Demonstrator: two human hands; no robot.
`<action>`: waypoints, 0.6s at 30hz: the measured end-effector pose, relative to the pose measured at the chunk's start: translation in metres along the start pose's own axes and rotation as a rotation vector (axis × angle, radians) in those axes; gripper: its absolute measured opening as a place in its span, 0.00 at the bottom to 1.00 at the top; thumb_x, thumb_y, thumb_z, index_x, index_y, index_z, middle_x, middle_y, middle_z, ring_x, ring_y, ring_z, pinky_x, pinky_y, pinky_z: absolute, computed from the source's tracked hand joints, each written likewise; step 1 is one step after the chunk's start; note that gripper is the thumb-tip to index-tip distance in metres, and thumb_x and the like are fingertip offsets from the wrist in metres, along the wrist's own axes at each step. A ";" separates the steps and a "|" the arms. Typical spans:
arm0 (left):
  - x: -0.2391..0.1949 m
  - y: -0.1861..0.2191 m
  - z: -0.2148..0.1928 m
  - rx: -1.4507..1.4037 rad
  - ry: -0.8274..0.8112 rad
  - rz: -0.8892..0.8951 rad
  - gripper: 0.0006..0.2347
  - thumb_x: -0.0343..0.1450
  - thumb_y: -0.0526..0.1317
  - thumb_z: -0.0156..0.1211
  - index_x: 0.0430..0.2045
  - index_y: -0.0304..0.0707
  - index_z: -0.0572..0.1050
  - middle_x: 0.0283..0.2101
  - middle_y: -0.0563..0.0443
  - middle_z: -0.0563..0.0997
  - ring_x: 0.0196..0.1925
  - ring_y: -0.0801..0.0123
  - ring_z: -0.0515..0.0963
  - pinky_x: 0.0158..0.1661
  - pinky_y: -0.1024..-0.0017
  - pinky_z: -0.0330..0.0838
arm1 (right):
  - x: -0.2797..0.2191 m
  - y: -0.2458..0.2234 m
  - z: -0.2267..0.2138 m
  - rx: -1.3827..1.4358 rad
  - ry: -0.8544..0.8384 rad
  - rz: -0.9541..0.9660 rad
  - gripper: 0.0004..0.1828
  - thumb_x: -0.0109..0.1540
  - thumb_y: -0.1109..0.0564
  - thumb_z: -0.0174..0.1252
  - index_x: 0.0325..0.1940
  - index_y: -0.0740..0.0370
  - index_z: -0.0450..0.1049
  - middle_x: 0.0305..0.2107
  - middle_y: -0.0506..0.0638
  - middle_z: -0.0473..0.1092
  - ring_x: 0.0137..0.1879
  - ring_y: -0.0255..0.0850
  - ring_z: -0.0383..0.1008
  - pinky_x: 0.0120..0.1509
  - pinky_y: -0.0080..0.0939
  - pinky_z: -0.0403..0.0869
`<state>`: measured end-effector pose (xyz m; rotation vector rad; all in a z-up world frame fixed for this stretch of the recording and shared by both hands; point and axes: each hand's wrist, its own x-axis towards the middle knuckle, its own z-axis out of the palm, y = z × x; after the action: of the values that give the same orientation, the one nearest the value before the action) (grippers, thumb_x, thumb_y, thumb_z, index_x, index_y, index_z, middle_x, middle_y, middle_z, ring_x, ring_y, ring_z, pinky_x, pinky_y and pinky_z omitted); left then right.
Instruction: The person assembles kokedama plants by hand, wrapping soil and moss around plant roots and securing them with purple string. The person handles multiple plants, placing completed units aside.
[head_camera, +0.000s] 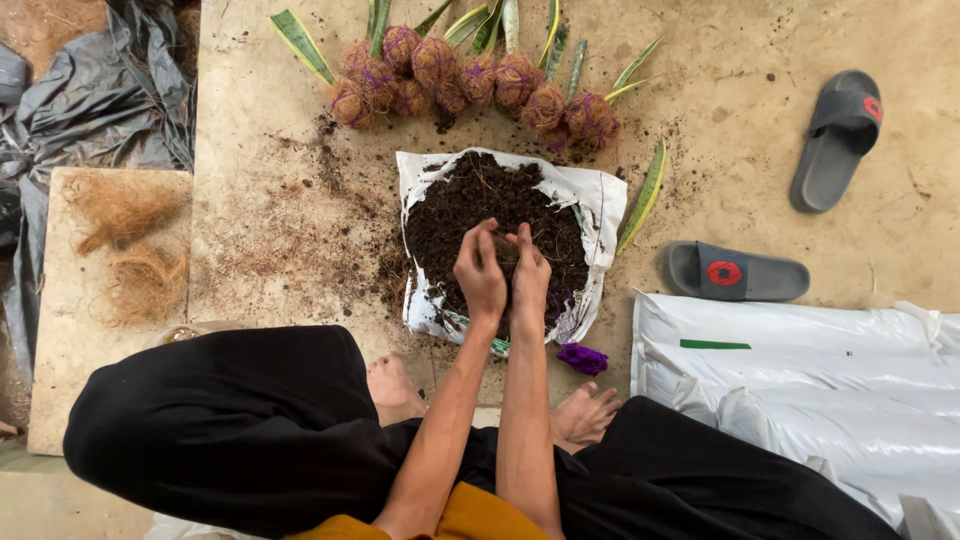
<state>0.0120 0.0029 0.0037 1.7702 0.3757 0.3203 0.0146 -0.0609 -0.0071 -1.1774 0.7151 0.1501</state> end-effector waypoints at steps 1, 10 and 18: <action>0.000 0.001 0.001 -0.005 -0.017 -0.037 0.20 0.79 0.51 0.45 0.45 0.32 0.79 0.43 0.42 0.85 0.42 0.60 0.86 0.44 0.63 0.81 | 0.001 0.000 0.001 -0.019 0.014 -0.044 0.45 0.62 0.25 0.51 0.52 0.73 0.77 0.39 0.59 0.76 0.45 0.50 0.77 0.55 0.54 0.75; -0.006 -0.018 0.001 -0.060 -0.049 -0.034 0.25 0.80 0.54 0.40 0.36 0.30 0.82 0.32 0.44 0.85 0.33 0.63 0.86 0.35 0.66 0.80 | -0.008 -0.003 0.003 -0.328 0.097 0.084 0.46 0.62 0.18 0.34 0.38 0.60 0.78 0.29 0.51 0.76 0.36 0.42 0.78 0.41 0.45 0.76; -0.015 -0.051 0.009 -0.038 -0.113 0.156 0.32 0.82 0.59 0.33 0.31 0.31 0.83 0.28 0.48 0.84 0.25 0.70 0.82 0.26 0.71 0.75 | 0.015 0.035 -0.020 -0.376 0.184 0.181 0.45 0.64 0.16 0.35 0.14 0.55 0.60 0.13 0.46 0.58 0.18 0.36 0.57 0.21 0.39 0.55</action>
<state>-0.0023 -0.0001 -0.0483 1.7754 0.1502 0.3345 0.0011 -0.0682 -0.0471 -1.4963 0.9846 0.3420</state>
